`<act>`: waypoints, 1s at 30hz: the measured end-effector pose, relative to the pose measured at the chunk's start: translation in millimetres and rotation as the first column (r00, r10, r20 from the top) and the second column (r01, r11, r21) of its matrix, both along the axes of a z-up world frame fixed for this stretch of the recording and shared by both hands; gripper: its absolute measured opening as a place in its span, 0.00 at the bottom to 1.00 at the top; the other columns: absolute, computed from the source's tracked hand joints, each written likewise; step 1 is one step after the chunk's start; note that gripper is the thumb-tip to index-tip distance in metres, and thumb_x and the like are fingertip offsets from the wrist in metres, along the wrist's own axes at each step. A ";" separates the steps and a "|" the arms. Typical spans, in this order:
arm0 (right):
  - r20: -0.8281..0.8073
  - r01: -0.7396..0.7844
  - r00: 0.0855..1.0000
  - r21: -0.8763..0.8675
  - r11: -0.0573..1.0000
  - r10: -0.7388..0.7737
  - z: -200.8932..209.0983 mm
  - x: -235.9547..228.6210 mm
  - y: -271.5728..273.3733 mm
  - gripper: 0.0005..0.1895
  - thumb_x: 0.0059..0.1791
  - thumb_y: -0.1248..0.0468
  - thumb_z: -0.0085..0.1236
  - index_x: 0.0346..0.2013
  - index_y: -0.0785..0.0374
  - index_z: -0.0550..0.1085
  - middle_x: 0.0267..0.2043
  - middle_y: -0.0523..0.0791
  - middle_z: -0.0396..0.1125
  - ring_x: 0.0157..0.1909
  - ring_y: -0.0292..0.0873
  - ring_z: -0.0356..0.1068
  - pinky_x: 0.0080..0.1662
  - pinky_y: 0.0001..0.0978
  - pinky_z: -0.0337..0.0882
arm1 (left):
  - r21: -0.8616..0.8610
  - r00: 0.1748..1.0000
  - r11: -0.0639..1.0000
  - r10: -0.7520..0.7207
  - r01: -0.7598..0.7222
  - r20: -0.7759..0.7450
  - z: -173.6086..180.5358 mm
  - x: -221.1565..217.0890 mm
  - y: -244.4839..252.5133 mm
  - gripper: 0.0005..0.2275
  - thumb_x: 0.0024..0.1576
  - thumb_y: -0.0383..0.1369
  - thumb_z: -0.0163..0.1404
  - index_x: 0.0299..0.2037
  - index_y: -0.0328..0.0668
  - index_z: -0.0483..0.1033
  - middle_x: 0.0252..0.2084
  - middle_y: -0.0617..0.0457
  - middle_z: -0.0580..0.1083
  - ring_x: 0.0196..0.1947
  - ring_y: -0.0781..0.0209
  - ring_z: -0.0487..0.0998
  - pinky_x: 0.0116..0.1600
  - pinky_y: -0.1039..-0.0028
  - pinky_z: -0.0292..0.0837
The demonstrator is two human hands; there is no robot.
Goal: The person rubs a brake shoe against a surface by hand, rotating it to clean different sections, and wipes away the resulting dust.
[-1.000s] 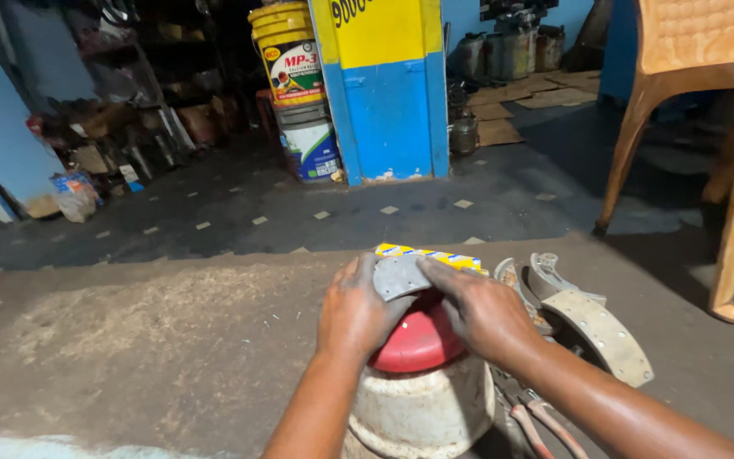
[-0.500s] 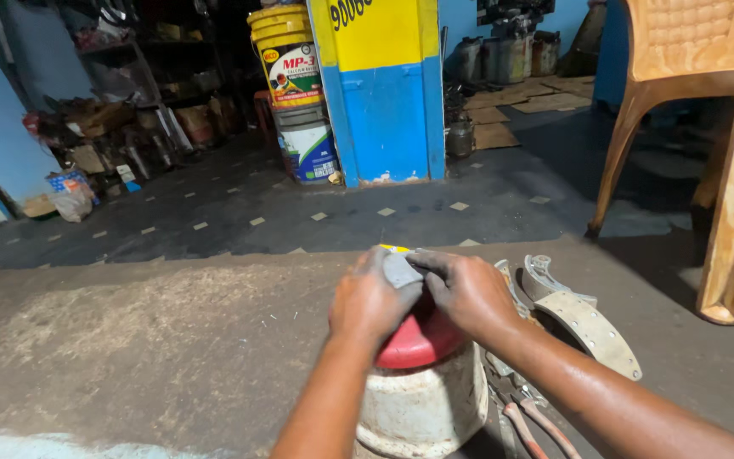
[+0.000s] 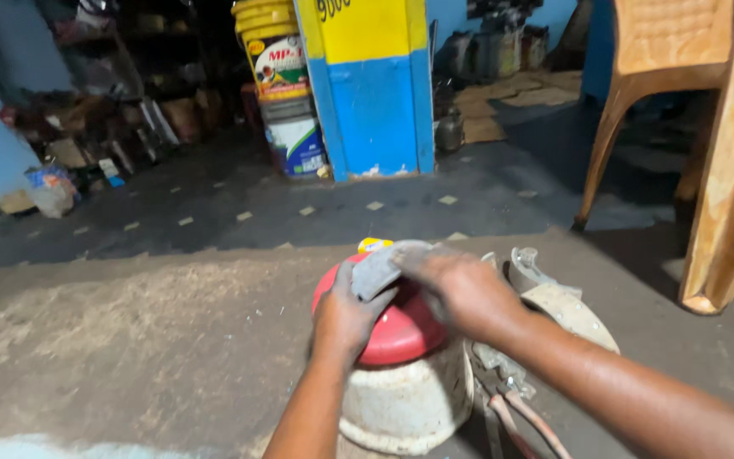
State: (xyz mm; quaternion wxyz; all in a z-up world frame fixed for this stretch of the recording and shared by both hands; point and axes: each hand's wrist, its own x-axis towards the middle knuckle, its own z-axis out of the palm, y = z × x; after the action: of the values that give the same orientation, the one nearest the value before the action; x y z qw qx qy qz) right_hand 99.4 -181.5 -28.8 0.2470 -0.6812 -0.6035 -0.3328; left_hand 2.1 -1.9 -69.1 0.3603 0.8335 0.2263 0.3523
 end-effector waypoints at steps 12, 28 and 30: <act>-0.430 0.315 0.831 -0.160 0.936 -0.353 -0.1 3.1 -2.0 0.24 0.48 0.64 0.53 0.60 0.50 0.75 0.55 0.49 0.73 0.52 0.56 0.73 0.56 0.48 0.71 | 0.155 0.993 0.983 0.110 -0.102 -0.045 -1.8 -4.7 -7.2 0.31 0.48 0.52 0.63 0.59 0.52 0.67 0.44 0.38 0.80 0.48 0.35 0.79 0.51 0.50 0.73; -0.218 0.358 0.899 -0.133 0.924 -0.379 -3.1 -8.9 14.7 0.25 0.50 0.63 0.53 0.62 0.49 0.73 0.56 0.51 0.73 0.55 0.54 0.74 0.58 0.47 0.72 | 0.133 0.993 0.987 0.095 -0.086 -0.068 3.8 -10.5 -9.4 0.30 0.48 0.50 0.60 0.60 0.53 0.66 0.41 0.38 0.80 0.45 0.35 0.80 0.49 0.48 0.72; 0.215 0.023 0.976 0.104 0.994 -0.046 -16.8 -14.7 20.7 0.25 0.46 0.65 0.54 0.59 0.55 0.74 0.57 0.51 0.74 0.57 0.54 0.75 0.59 0.49 0.72 | 0.110 0.989 0.989 0.114 -0.103 -0.093 4.8 -9.7 -6.6 0.28 0.48 0.46 0.57 0.60 0.56 0.68 0.42 0.39 0.81 0.45 0.35 0.81 0.47 0.48 0.74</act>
State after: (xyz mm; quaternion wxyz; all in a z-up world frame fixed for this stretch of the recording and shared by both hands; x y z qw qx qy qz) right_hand 84.7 -160.8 -45.5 0.2080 -0.6377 -0.5973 -0.4396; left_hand -7.6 -8.5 -64.3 0.2848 0.8541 0.2702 0.3412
